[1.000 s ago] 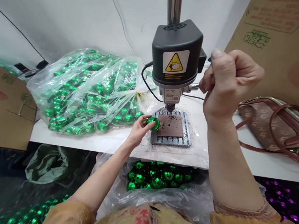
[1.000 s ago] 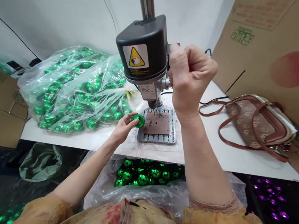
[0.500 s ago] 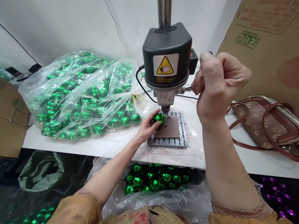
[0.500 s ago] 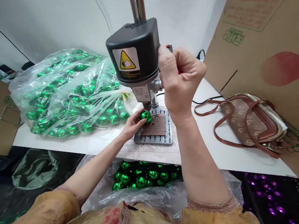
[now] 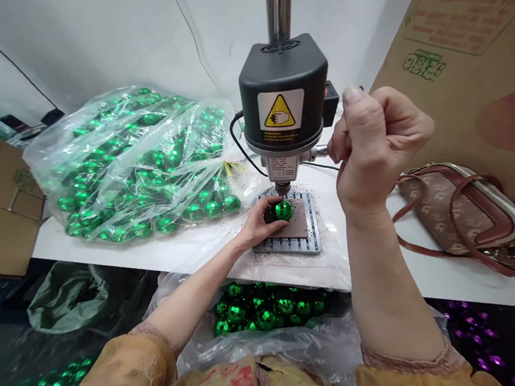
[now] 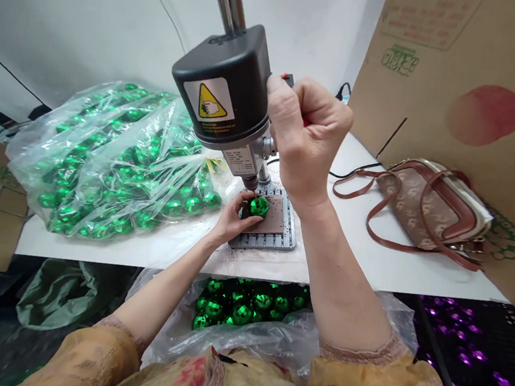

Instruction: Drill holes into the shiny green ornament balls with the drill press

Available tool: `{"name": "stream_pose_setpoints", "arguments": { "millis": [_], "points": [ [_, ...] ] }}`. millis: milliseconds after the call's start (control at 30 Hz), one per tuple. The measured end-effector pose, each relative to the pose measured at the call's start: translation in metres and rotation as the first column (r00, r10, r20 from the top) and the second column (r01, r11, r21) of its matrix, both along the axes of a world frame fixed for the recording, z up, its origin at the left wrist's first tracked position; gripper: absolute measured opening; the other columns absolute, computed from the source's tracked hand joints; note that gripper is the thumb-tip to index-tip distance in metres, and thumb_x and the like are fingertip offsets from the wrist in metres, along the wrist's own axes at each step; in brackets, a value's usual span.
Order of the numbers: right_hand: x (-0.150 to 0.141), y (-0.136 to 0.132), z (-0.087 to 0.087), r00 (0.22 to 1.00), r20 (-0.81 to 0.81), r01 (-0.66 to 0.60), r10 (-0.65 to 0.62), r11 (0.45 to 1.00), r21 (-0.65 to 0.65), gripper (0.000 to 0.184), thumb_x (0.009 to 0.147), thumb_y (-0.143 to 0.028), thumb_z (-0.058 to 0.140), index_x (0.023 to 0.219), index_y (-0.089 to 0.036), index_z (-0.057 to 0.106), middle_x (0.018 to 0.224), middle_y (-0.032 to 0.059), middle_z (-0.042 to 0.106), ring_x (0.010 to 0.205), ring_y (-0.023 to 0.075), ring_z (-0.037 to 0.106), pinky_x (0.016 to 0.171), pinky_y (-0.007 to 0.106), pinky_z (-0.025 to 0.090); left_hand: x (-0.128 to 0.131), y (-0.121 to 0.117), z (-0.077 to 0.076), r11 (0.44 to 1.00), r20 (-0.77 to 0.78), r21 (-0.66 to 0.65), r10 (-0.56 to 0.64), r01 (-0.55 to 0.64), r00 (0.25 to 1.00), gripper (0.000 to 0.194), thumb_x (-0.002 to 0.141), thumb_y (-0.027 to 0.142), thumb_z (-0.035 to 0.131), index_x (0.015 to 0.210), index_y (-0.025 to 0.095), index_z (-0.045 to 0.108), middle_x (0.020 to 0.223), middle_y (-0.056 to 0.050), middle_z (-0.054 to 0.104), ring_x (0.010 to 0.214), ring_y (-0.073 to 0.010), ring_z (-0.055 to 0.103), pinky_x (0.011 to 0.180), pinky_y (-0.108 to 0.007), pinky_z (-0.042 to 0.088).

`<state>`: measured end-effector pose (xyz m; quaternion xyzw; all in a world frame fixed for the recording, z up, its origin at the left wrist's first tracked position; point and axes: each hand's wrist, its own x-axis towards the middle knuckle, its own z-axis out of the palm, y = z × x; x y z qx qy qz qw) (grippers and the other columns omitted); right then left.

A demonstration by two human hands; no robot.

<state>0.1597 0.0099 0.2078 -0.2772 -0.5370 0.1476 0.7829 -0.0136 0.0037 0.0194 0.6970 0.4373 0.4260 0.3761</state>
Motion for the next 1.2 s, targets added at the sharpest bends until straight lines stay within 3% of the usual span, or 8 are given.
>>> {"name": "stream_pose_setpoints", "arguments": {
  "millis": [133, 333, 500, 700, 833, 1200],
  "points": [
    [0.001, 0.003, -0.004, 0.999, 0.040, 0.024, -0.023, 1.000, -0.020, 0.056, 0.089, -0.054, 0.053, 0.057, -0.021, 0.022, 0.048, -0.0064, 0.028, 0.043, 0.0028, 0.026, 0.046, 0.026, 0.033, 0.006, -0.006, 0.001, 1.000, 0.050, -0.015, 0.003, -0.002, 0.999, 0.059, 0.076, 0.048, 0.080, 0.124, 0.020, 0.058, 0.126, -0.012, 0.066, 0.117, -0.0272, 0.063, 0.103, -0.043, 0.050],
    [0.002, 0.005, -0.004, 0.995, -0.055, -0.073, 0.077, 0.995, 0.071, 0.053, 0.085, -0.043, 0.064, 0.053, -0.022, 0.028, 0.043, -0.0082, 0.030, 0.038, 0.0025, 0.025, 0.040, 0.027, 0.025, 0.015, -0.009, -0.004, 0.997, 0.175, -0.055, 0.058, -0.050, 0.983, 0.059, 0.076, 0.051, 0.080, 0.119, 0.019, 0.056, 0.120, -0.011, 0.067, 0.114, -0.0262, 0.064, 0.100, -0.042, 0.051],
    [0.001, 0.004, -0.005, 0.995, -0.049, -0.085, 0.089, 0.993, 0.082, 0.053, 0.085, -0.042, 0.064, 0.053, -0.021, 0.028, 0.044, -0.0090, 0.029, 0.038, 0.0013, 0.027, 0.040, 0.024, 0.024, 0.015, -0.009, -0.007, 0.997, 0.199, -0.045, 0.069, -0.061, 0.978, 0.057, 0.076, 0.047, 0.082, 0.118, 0.019, 0.056, 0.119, -0.011, 0.067, 0.113, -0.0257, 0.064, 0.102, -0.043, 0.050],
    [-0.001, -0.008, -0.022, 0.996, -0.080, -0.034, 0.045, 0.990, 0.135, 0.053, 0.088, -0.029, 0.062, 0.052, -0.019, 0.025, 0.047, -0.0063, 0.023, 0.039, 0.0023, 0.029, 0.043, 0.026, 0.021, 0.014, -0.008, -0.009, 0.997, 0.204, -0.066, 0.060, -0.048, 0.977, 0.056, 0.077, 0.045, 0.082, 0.119, 0.019, 0.056, 0.119, -0.010, 0.066, 0.114, -0.0256, 0.064, 0.104, -0.044, 0.049],
    [-0.002, -0.013, -0.035, 0.998, -0.046, -0.043, 0.052, 0.983, 0.181, 0.054, 0.090, -0.029, 0.059, 0.055, -0.018, 0.020, 0.049, -0.0059, 0.022, 0.041, 0.0017, 0.028, 0.045, 0.026, 0.021, 0.014, -0.009, -0.010, 0.997, 0.206, -0.073, 0.049, -0.035, 0.977, 0.056, 0.078, 0.046, 0.081, 0.120, 0.019, 0.055, 0.117, -0.010, 0.066, 0.114, -0.0253, 0.064, 0.104, -0.044, 0.049],
    [-0.003, -0.006, -0.051, 0.996, -0.060, -0.041, 0.064, 0.946, 0.320, 0.053, 0.088, -0.021, 0.058, 0.056, -0.016, 0.016, 0.048, -0.0054, 0.021, 0.041, 0.0007, 0.025, 0.044, 0.024, 0.020, 0.015, -0.011, -0.006, 0.998, 0.213, -0.057, 0.034, -0.022, 0.976, 0.056, 0.079, 0.048, 0.080, 0.119, 0.019, 0.055, 0.119, -0.010, 0.066, 0.115, -0.0251, 0.063, 0.105, -0.044, 0.048]
  ]
}}
